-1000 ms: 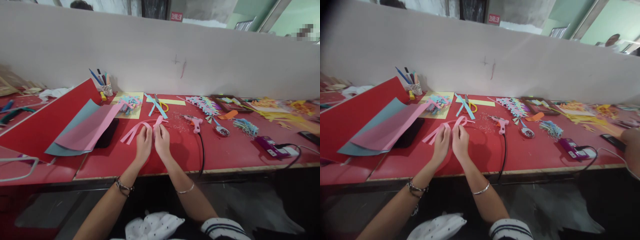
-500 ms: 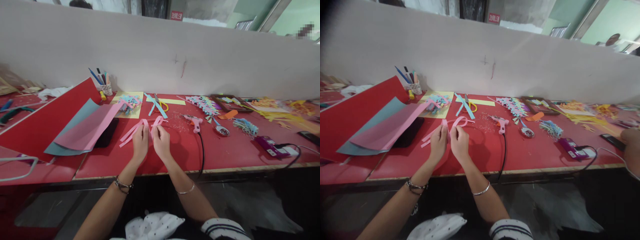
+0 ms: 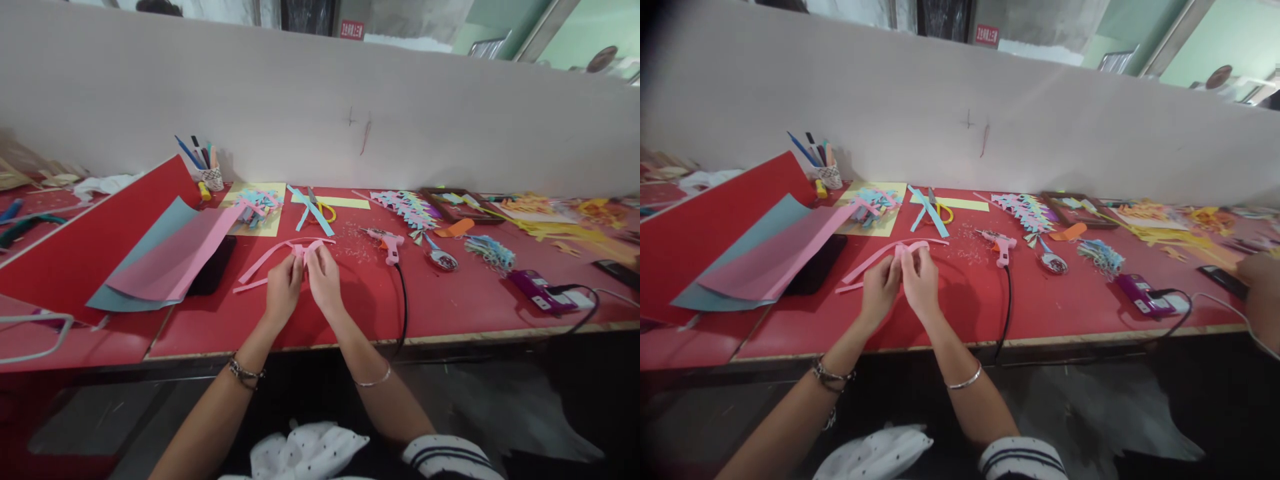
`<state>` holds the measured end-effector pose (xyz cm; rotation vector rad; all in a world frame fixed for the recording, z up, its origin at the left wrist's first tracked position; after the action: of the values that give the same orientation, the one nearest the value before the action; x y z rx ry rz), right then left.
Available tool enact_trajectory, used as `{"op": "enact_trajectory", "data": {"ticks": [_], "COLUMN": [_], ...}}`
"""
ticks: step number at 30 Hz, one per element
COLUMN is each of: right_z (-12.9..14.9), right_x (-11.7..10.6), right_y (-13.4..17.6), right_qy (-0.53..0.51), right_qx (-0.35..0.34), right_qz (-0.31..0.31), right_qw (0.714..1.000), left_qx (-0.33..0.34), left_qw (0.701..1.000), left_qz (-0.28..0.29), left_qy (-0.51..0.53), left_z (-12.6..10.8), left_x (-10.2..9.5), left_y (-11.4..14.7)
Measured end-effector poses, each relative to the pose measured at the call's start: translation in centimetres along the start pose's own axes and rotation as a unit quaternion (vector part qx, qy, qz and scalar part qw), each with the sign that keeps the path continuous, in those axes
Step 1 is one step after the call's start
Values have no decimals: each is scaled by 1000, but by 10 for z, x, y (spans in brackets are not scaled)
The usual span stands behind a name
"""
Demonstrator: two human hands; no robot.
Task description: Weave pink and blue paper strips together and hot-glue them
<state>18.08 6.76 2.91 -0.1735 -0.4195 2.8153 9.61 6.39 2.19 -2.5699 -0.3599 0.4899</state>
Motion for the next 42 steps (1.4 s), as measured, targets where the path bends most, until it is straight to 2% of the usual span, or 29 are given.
{"op": "enact_trajectory", "data": {"ticks": [4,10,13,18,24,28,34,38,42], "right_z": [1,1,3,8,8,7,9,8,9], "right_x": [-1,-4,-4,-3,-2,-2,1,0,-5], "right_y": [3,0,2,7,8,8,10,9,4], "right_qy": [112,124,118,166,205,199,158,135,113], "right_qx": [-43,-73,-80,-99,-110,-110,-124,-123,-130], "right_qz": [14,25,43,45,32,34,-4,-12,15], "right_qw": [993,989,989,980,972,973,980,983,985], "left_qx": [14,16,10,-9,-40,-52,-71,-79,-58], "left_qw": [1000,999,999,998,996,994,991,991,993], "left_qz": [-24,26,-2,-38,-77,-85,-104,-80,18], "left_qy": [-7,-20,-38,-39,19,36,43,66,106], "left_z": [0,2,3,3,1,-1,-5,-7,-8], "left_x": [-2,-2,-3,1,2,2,4,2,-5], "left_y": [-1,-2,-1,2,4,4,4,1,-5]}}
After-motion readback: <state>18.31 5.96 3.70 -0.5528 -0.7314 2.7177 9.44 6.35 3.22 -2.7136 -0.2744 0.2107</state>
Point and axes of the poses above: each hand's wrist, its own y-axis away from the middle knuckle, its own x-axis out of the palm, z = x × y, the point moved 2 cm from there along -y, towards the middle knuckle, and after that the axes turned 5 degrees about -z, right-handed, at the moved point
